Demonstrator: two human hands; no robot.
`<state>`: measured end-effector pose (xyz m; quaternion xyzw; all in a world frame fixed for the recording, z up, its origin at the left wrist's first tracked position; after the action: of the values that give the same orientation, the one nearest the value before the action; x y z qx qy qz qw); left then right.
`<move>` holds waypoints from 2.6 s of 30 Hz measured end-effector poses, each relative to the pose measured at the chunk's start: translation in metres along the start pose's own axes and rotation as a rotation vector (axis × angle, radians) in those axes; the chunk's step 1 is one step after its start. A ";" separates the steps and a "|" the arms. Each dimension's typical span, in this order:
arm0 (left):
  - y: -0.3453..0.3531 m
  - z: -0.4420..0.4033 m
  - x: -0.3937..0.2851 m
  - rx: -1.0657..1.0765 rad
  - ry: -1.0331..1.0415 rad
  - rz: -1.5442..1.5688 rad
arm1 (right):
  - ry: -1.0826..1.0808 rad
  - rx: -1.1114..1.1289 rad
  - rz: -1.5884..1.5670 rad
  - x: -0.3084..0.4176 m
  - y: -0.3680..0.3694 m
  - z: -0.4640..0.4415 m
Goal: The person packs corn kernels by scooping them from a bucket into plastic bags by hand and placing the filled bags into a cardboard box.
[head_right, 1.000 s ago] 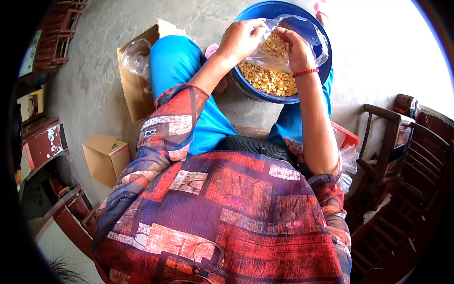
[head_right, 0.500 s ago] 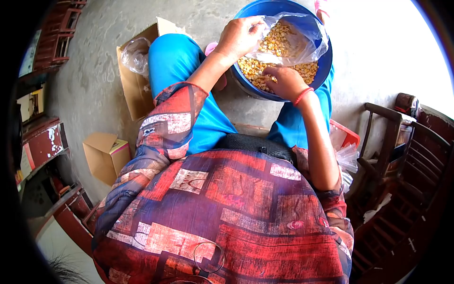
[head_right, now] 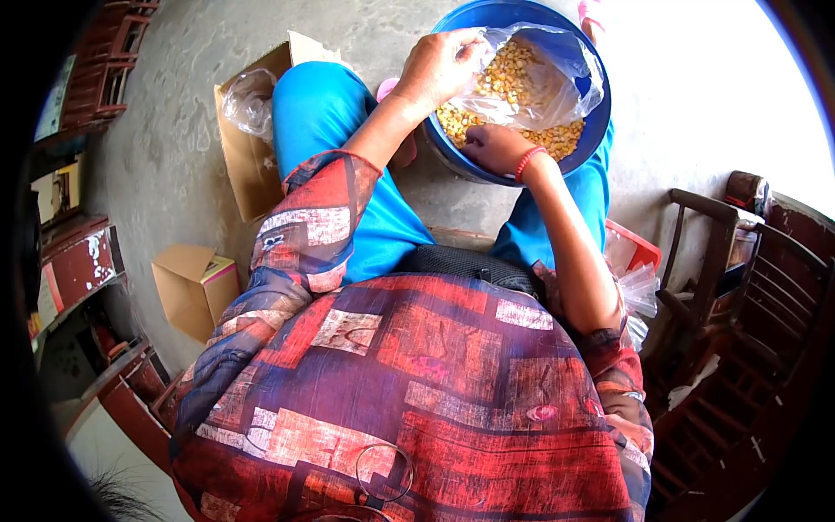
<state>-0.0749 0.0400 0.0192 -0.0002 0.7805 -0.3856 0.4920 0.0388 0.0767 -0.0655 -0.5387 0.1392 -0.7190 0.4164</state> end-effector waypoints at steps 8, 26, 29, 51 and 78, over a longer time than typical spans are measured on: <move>-0.003 0.001 -0.004 0.021 -0.030 -0.011 | 0.255 -0.038 -0.868 -0.003 -0.014 0.019; 0.002 0.000 -0.004 0.000 0.010 -0.016 | 0.002 -0.598 -1.433 -0.014 -0.088 0.023; 0.000 0.001 -0.001 -0.006 -0.010 -0.005 | -0.060 -0.722 -1.161 -0.014 -0.103 0.022; 0.000 -0.001 0.003 0.021 -0.053 0.023 | 0.080 -0.723 0.368 0.004 -0.087 0.056; -0.001 0.001 0.002 0.017 -0.037 -0.008 | -0.019 0.032 0.150 -0.012 -0.004 0.015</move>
<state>-0.0758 0.0379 0.0177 -0.0062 0.7681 -0.3940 0.5046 0.0514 0.0922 -0.0646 -0.5270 0.1635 -0.6828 0.4789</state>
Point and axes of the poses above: each hand's wrist, its own z-axis away from the middle knuckle, its own y-axis out of the palm, x = y × z, the point moved 7 cm from there along -z, towards the middle knuckle, and after that the axes turned 4 degrees about -y, right-handed, at the moved point
